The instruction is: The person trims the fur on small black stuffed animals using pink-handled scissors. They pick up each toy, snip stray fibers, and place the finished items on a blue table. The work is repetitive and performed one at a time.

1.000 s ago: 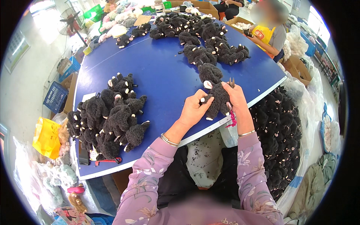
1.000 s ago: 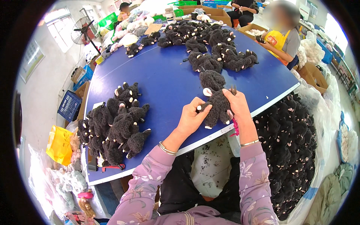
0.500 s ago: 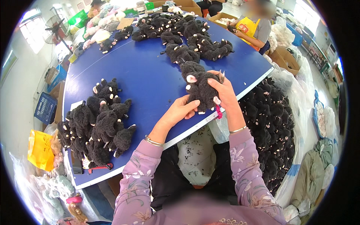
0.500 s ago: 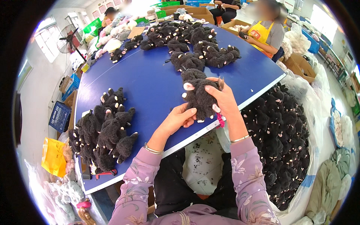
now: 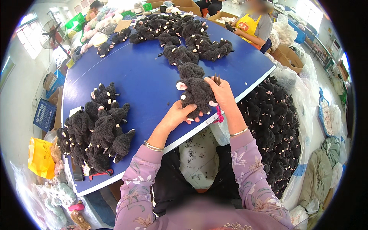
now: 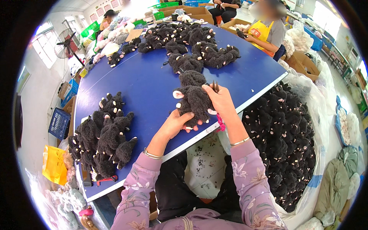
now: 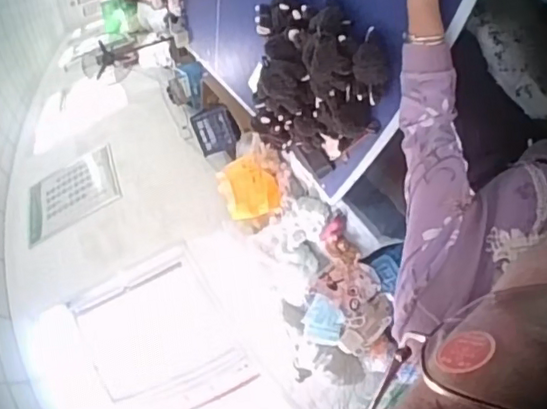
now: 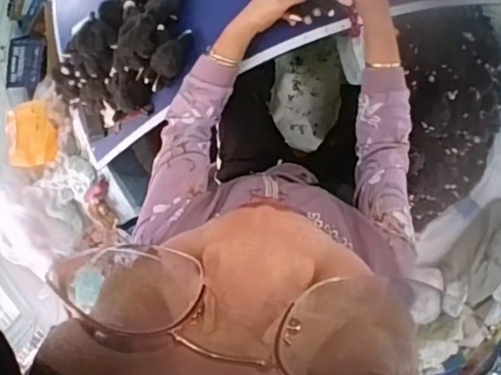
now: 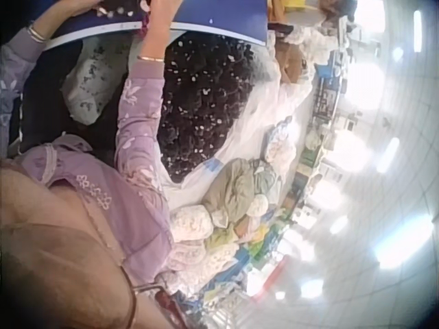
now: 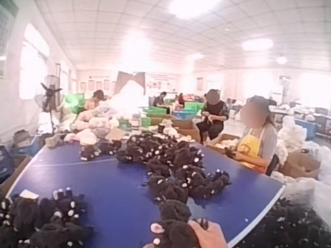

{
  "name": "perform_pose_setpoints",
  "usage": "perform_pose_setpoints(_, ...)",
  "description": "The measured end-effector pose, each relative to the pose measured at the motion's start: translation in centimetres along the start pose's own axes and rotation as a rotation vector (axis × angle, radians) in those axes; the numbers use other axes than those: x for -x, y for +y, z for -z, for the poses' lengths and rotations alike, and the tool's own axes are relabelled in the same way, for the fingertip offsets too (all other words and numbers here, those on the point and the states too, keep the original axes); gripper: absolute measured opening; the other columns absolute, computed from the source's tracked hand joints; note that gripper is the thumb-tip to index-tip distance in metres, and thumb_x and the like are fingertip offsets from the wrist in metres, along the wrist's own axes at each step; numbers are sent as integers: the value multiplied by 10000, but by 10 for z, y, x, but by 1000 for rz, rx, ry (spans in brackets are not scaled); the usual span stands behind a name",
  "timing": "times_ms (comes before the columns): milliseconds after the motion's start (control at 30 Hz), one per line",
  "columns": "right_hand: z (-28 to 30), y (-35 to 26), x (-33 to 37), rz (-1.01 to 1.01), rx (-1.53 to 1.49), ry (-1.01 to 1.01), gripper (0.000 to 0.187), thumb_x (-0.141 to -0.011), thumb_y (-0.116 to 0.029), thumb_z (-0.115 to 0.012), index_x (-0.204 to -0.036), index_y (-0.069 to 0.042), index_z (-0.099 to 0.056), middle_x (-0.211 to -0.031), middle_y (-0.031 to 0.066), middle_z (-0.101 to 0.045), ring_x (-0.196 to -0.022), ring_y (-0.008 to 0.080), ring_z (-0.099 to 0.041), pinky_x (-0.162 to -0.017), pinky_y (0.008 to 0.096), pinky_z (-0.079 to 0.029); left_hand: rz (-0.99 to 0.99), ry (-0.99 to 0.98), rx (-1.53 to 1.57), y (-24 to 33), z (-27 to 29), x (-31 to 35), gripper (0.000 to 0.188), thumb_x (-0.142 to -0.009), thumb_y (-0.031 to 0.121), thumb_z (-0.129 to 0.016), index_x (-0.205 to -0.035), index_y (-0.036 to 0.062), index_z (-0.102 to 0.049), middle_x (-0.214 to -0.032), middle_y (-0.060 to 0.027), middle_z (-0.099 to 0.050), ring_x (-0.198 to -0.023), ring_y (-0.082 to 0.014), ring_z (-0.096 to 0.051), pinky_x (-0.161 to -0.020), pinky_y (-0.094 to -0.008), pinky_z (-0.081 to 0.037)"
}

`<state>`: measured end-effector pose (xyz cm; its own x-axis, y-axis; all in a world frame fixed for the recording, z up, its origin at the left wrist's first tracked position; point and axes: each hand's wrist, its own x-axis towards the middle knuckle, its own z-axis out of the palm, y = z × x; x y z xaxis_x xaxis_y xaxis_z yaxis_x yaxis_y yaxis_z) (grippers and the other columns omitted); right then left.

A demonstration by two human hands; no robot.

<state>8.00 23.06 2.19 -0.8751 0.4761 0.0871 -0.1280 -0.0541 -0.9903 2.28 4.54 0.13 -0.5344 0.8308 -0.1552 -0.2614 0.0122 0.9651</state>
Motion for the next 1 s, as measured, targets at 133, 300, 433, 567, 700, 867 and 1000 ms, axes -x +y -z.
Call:
perform_pose_setpoints(133, -4, -2, 1, -13, 1, 40, 200, -894, -202, -654, -805, -24, -629, -737, -31, -573, -669, 43, -487, -594, 225, -401, -11, -40, -50, 0, 0, 0, 196, -882, 161, -626, -979, -9, -626, -862, -63, -667, -704, -97, -601, -540, -228, -454)
perform_pose_setpoints(300, 0, 5, -2, 44, 48, 66, 194, -885, -191, -657, -763, -55, -591, -716, -46, -534, -644, 43, -458, -590, 220, -381, 53, -233, -83, -9, 5, -1, 212, -903, 134, -620, -1054, -14, -602, -859, -76, -672, -695, -105, -593, -558, -217, -451)
perform_pose_setpoints(433, 8, 11, -9, 74, 20, 160, 202, -874, -185, -648, -733, -57, -581, -691, -41, -523, -620, 51, -446, -569, 232, -365, 173, -404, -120, 3, -3, 11, 233, -913, 153, -609, -1087, -1, -614, -853, -95, -689, -700, -131, -637, -558, -225, -468)
perform_pose_setpoints(567, 14, 13, -14, 108, 10, 196, 220, -854, -205, -659, -705, -63, -580, -647, -54, -486, -587, 50, -402, -536, 240, -318, 224, -510, -184, 8, -10, 15, 234, -933, 182, -576, -1072, -2, -616, -842, -104, -694, -689, -181, -678, -524, -246, -492)
perform_pose_setpoints(700, 16, 19, -19, 95, -16, 184, 223, -857, -209, -657, -700, -64, -592, -628, -54, -488, -556, 46, -402, -511, 238, -306, 302, -574, -222, 10, -11, 17, 236, -933, 187, -573, -1062, -7, -610, -853, -117, -692, -692, -204, -689, -514, -257, -503)
perform_pose_setpoints(867, 22, 19, -20, 96, 6, 201, 220, -874, -218, -651, -731, -56, -609, -651, -42, -524, -561, 52, -438, -526, 230, -339, 242, -532, -161, 4, -5, 15, 241, -916, 193, -586, -1056, -3, -595, -907, -134, -690, -721, -211, -695, -523, -265, -519)
perform_pose_setpoints(1000, 29, 15, -20, 54, -110, 176, 194, -889, -202, -644, -784, -41, -622, -692, -8, -575, -596, 81, -524, -566, 239, -419, 191, -546, -107, 4, -3, 15, 364, -908, 159, -596, -1231, 2, -532, -1069, -131, -669, -886, -191, -678, -648, -263, -533)
